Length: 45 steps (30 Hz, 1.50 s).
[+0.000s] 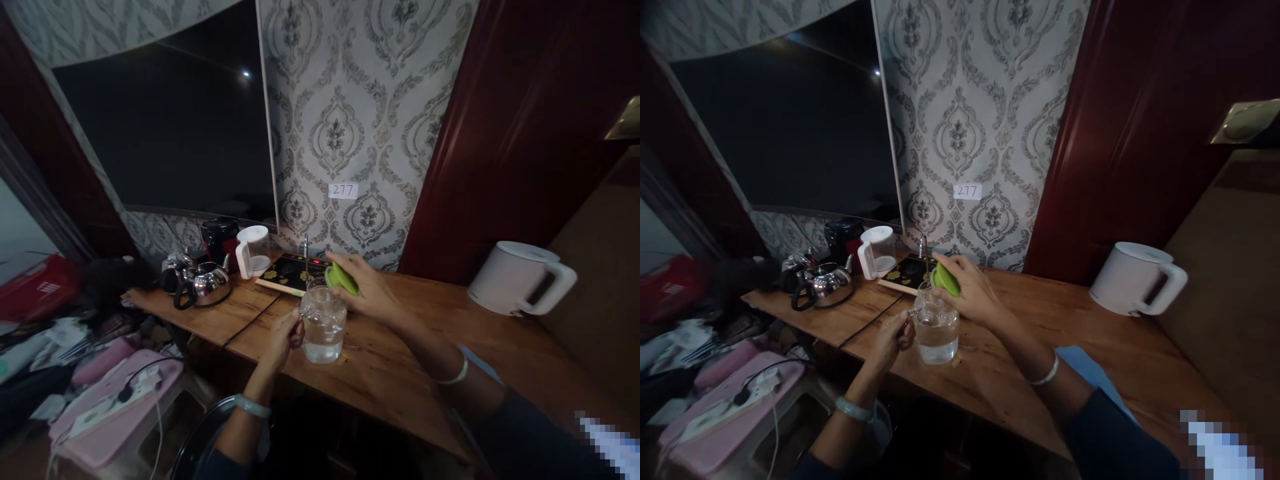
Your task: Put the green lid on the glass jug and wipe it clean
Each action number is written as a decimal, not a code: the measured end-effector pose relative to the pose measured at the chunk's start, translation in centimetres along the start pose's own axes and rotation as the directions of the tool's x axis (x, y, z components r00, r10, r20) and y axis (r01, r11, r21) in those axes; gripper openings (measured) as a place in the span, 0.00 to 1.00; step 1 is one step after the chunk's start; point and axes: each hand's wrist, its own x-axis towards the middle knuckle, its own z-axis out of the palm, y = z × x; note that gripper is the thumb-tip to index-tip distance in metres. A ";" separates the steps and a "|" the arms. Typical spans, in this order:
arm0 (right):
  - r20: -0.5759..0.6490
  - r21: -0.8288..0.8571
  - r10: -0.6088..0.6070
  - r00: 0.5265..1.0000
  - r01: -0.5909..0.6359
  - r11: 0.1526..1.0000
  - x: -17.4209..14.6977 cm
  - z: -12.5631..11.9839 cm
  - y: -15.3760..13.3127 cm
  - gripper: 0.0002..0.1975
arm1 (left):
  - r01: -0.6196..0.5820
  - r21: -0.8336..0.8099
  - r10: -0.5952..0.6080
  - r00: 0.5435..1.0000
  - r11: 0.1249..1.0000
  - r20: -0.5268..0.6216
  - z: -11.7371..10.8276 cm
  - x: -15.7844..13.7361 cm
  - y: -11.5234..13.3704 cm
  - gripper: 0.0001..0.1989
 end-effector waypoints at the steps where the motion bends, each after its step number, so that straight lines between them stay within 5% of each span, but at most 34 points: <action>1: 0.060 -0.071 -0.023 0.998 0.027 0.997 0.9 0.6 0.1 0.34 | -0.005 0.005 0.005 1.000 1.000 -0.002 0.0 0.0 -0.1 0.32; 6: 0.239 -0.283 -0.032 0.971 0.101 0.954 2.8 2.8 0.5 0.34 | -0.036 0.012 0.036 0.999 0.999 -0.011 -0.2 0.0 -0.7 0.32; 13: 0.344 -0.217 -0.004 0.939 0.084 0.972 3.4 3.2 0.9 0.32 | -0.039 -0.003 0.039 0.999 0.999 -0.006 -0.4 0.1 -1.3 0.32; 29: 0.416 -0.196 -0.030 0.909 0.122 0.973 3.9 2.9 1.9 0.41 | -0.037 0.005 0.037 0.999 0.999 -0.015 -0.1 0.0 -1.2 0.32; 35: 0.505 -0.193 -0.044 0.862 0.162 0.968 3.5 3.5 2.0 0.43 | -0.036 0.002 0.036 0.999 0.999 -0.023 -0.1 -0.1 -1.0 0.33; 45: 0.434 -0.173 -0.100 0.896 0.191 0.966 2.4 4.2 2.1 0.44 | -0.012 0.009 0.012 0.999 1.000 -0.039 -0.1 0.0 -1.1 0.33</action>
